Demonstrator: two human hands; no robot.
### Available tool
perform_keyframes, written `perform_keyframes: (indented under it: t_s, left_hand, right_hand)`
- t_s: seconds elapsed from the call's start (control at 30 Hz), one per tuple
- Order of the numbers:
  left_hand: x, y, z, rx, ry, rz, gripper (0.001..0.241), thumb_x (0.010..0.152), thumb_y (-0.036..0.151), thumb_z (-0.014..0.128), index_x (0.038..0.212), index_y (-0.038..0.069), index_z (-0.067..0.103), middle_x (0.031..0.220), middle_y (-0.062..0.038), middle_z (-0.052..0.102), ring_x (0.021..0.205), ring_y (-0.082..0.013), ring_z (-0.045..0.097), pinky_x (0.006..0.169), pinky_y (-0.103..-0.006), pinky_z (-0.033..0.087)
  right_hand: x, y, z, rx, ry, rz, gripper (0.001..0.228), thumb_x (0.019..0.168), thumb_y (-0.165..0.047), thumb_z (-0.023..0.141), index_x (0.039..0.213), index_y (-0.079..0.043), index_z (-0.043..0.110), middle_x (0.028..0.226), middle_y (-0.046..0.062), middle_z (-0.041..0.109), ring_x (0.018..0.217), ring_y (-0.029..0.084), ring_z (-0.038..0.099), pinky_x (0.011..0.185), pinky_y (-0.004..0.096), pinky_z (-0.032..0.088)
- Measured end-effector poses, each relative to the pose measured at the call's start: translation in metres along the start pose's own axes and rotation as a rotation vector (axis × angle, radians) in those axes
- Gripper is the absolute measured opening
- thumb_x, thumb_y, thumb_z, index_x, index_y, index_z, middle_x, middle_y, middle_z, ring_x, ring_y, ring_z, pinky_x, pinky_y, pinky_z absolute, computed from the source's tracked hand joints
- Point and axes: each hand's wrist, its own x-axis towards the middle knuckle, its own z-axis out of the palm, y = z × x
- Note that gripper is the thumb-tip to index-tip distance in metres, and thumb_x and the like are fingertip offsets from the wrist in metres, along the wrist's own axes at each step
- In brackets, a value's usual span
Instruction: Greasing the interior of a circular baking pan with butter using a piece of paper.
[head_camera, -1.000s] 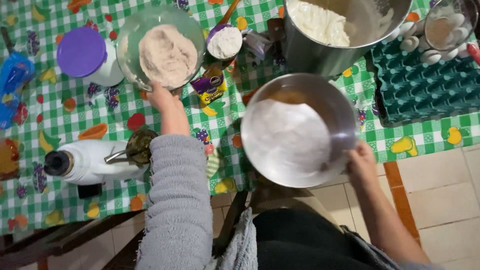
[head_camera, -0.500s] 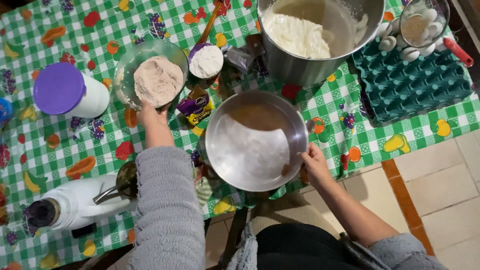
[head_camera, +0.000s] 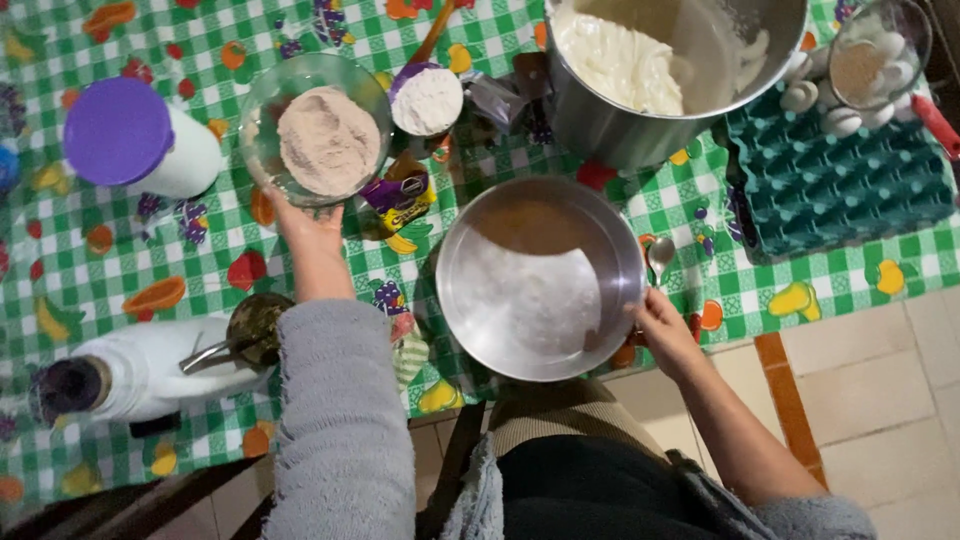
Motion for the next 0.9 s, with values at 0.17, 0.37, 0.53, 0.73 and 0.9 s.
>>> perform_keyframes:
  t_s: [0.17, 0.37, 0.53, 0.73, 0.9]
  left_hand:
    - [-0.107, -0.001, 0.037, 0.422, 0.133, 0.162, 0.084, 0.099, 0.06, 0.053, 0.162, 0.016, 0.018, 0.17, -0.013, 0.018, 0.156, -0.0373, 0.016, 0.123, -0.0634, 0.01]
    - [-0.266, -0.021, 0.091, 0.731, -0.184, 0.266, 0.06, 0.1, 0.045, 0.054, 0.149, 0.012, 0.043, 0.159, -0.014, 0.041, 0.149, -0.0315, 0.035, 0.123, -0.0535, 0.022]
    - [-0.279, -0.1, 0.062, 0.506, -0.488, 0.201, 0.032, 0.106, 0.016, 0.054, 0.136, 0.004, 0.055, 0.129, -0.012, 0.066, 0.117, -0.022, 0.061, 0.107, -0.0335, 0.048]
    - [-0.274, -0.147, 0.05, 0.446, -0.224, -0.013, 0.027, 0.104, 0.016, 0.057, 0.129, 0.005, 0.061, 0.11, -0.006, 0.071, 0.098, -0.0143, 0.066, 0.083, -0.0267, 0.051]
    - [-0.275, -0.152, 0.046, 0.454, -0.17, -0.114, 0.029, 0.103, 0.019, 0.057, 0.128, 0.008, 0.063, 0.108, -0.004, 0.071, 0.094, -0.0126, 0.066, 0.08, -0.0259, 0.05]
  right_hand:
    - [0.047, -0.03, -0.019, -0.475, 0.276, -0.391, 0.028, 0.105, -0.034, 0.063, 0.111, -0.007, 0.064, 0.085, 0.007, 0.063, 0.071, 0.016, 0.058, 0.063, 0.035, 0.049]
    - [0.105, -0.133, 0.1, -0.937, 0.05, -0.956, 0.028, 0.1, -0.025, 0.068, 0.113, 0.0, 0.063, 0.1, 0.026, 0.067, 0.093, 0.043, 0.063, 0.081, 0.05, 0.05]
    - [0.278, -0.115, 0.176, -0.904, -0.186, -1.144, 0.043, 0.1, -0.013, 0.065, 0.137, 0.002, 0.051, 0.132, 0.032, 0.059, 0.114, 0.047, 0.06, 0.095, 0.051, 0.05]
    - [0.433, -0.082, 0.205, -0.592, -0.298, -1.133, 0.09, 0.081, 0.008, 0.063, 0.159, 0.005, 0.018, 0.159, 0.032, 0.026, 0.146, 0.044, 0.029, 0.118, 0.047, 0.024]
    - [0.357, -0.117, 0.195, -0.993, 0.031, -0.962, 0.073, 0.091, -0.006, 0.068, 0.154, -0.002, 0.032, 0.155, 0.026, 0.044, 0.145, 0.042, 0.04, 0.12, 0.045, 0.034]
